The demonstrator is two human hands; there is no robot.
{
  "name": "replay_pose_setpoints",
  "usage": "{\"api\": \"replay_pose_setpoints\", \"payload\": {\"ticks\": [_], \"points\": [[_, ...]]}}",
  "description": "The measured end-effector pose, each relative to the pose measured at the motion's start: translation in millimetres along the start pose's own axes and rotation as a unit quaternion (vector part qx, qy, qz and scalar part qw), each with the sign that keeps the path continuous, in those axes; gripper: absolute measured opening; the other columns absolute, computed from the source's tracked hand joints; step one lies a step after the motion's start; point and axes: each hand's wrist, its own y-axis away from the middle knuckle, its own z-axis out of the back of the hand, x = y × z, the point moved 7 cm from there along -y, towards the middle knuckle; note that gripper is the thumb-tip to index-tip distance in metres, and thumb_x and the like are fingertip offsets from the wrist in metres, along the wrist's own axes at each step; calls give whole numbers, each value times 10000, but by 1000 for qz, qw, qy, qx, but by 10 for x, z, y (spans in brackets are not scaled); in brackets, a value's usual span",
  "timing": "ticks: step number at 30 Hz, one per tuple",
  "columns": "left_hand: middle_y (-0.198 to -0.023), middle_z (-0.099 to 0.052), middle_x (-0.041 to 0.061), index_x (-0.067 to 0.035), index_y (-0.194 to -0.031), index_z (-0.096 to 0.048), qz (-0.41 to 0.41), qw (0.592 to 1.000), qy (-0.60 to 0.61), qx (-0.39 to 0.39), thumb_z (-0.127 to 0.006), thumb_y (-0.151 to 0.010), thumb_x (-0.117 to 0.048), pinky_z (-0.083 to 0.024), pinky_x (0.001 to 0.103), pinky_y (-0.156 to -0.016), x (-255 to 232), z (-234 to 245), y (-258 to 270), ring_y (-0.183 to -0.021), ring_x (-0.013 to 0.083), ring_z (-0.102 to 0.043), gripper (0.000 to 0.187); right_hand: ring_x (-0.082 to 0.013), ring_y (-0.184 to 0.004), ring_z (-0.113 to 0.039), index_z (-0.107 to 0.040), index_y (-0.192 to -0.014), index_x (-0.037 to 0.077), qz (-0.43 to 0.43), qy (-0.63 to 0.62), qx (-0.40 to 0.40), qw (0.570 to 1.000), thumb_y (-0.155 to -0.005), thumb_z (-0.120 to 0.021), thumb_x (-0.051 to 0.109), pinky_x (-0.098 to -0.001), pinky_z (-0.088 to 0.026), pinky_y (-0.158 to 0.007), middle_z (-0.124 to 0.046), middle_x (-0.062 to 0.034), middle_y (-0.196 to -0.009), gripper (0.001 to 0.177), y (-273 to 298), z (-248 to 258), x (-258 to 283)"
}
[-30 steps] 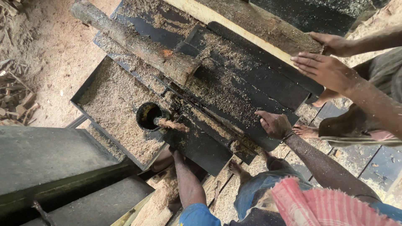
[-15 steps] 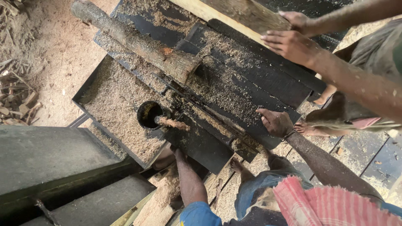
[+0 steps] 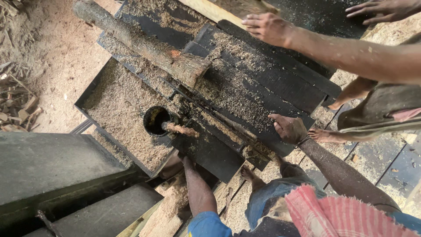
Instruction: The person feeds wooden planks into a mechanical saw while other people assist by holding and guiding the wood through the blade.
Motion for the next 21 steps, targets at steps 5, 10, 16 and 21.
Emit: {"api": "replay_pose_setpoints", "payload": {"ticks": [5, 10, 16, 21], "points": [[-1329, -668, 153, 0, -1410, -576, 6, 1000, 15, 6, -451, -1059, -283, -609, 430, -957, 0, -4, -17, -1162, 293, -672, 468, -229, -606, -723, -571, -1337, 180, -13, -4, 11, 1000, -1022, -476, 230, -373, -591, -511, -780, -138, -914, 333, 18, -59, -63], [-1343, -667, 145, -8, -1419, -584, 27, 998, 55, 25, -416, -1075, -318, -592, 414, -978, 43, -19, -106, -1184, 283, -659, 492, -232, -603, -723, -570, -1336, 172, -6, 6, 7, 1000, -1026, -474, 235, -370, -583, -485, -780, -157, -944, 330, 15, -88, -88], [-1344, -670, 160, 16, -1396, -597, 16, 998, 55, 19, -409, -1048, -279, -602, 426, -984, 63, 37, -116, -1186, 289, -672, 494, -226, -605, -722, -574, -1343, 171, 2, 6, -5, 1000, -1028, -483, 234, -365, -587, -500, -774, -143, -883, 333, 19, -74, -80], [-1357, -644, 186, 45, -1411, -573, -121, 985, -119, 19, -527, -1062, -236, -574, 454, -955, -66, 13, 9, -1165, 318, -648, 450, -217, -573, -714, -574, -1342, 166, -10, 4, 14, 1000, -1028, -479, 230, -368, -581, -462, -775, -144, -886, 334, 7, -106, -113]]}}
